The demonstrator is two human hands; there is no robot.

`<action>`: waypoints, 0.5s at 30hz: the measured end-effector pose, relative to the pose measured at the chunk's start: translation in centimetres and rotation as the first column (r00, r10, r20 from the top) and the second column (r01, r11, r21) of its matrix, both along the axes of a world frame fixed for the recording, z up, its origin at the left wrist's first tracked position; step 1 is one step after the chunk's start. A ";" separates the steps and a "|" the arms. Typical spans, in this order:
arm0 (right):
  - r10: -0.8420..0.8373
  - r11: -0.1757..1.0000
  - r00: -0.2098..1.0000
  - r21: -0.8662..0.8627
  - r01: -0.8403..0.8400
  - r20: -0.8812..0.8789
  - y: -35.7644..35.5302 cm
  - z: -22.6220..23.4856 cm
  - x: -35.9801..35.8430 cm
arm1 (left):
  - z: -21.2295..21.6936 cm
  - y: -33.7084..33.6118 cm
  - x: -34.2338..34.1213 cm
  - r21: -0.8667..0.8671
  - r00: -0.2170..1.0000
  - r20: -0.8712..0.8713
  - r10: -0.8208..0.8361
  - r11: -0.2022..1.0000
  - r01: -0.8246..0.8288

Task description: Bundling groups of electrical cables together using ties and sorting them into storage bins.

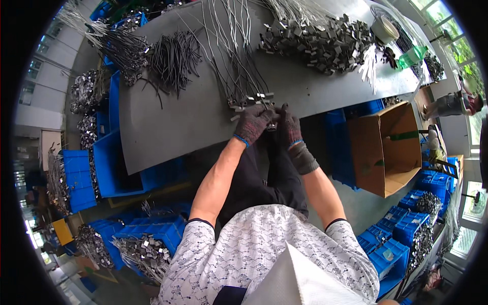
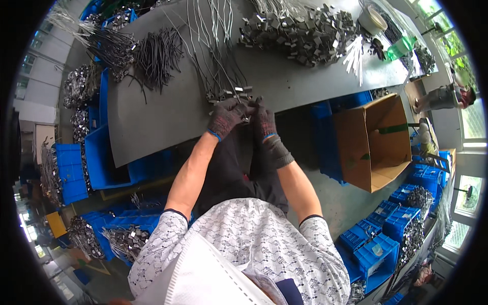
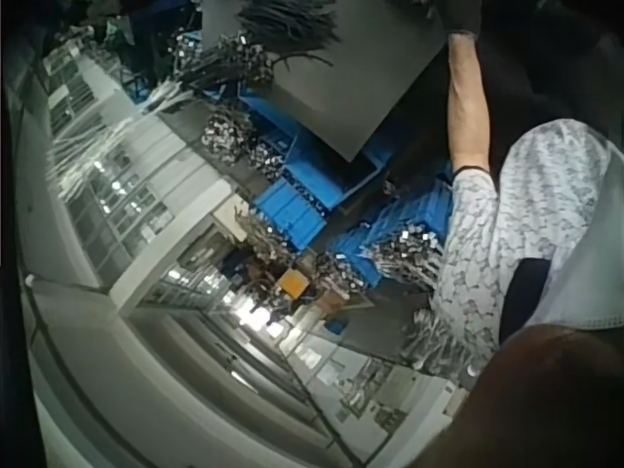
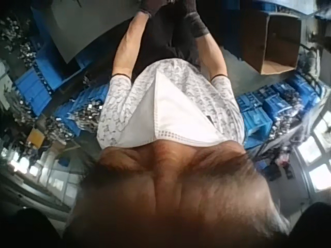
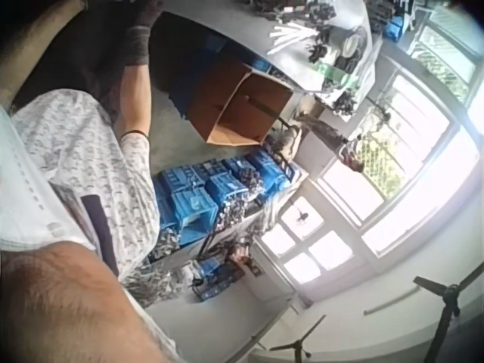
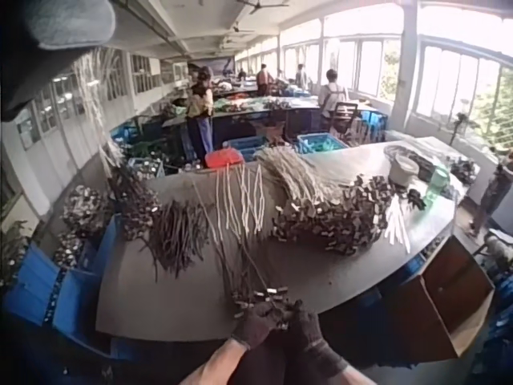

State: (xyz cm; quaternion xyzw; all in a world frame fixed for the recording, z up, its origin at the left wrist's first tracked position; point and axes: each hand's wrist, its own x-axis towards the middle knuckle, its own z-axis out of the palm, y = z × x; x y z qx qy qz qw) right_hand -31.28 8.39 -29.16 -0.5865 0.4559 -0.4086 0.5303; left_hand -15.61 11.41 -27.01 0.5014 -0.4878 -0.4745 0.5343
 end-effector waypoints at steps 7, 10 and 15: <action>-0.432 0.872 0.818 -0.408 0.271 -0.380 -18.1 2.0 0.8 | -4.2 -3.7 14.0 -0.005 0.677 0.648 0.349 0.891 -0.454; -0.547 0.758 0.702 -0.625 0.186 -0.456 -26.2 3.6 2.9 | -6.3 -3.5 22.3 -0.244 0.176 0.838 0.517 0.642 -0.727; -0.400 0.912 0.809 -0.274 0.305 -0.431 -31.0 5.1 5.0 | -9.3 -4.7 31.8 0.040 0.102 0.982 0.158 0.356 -0.934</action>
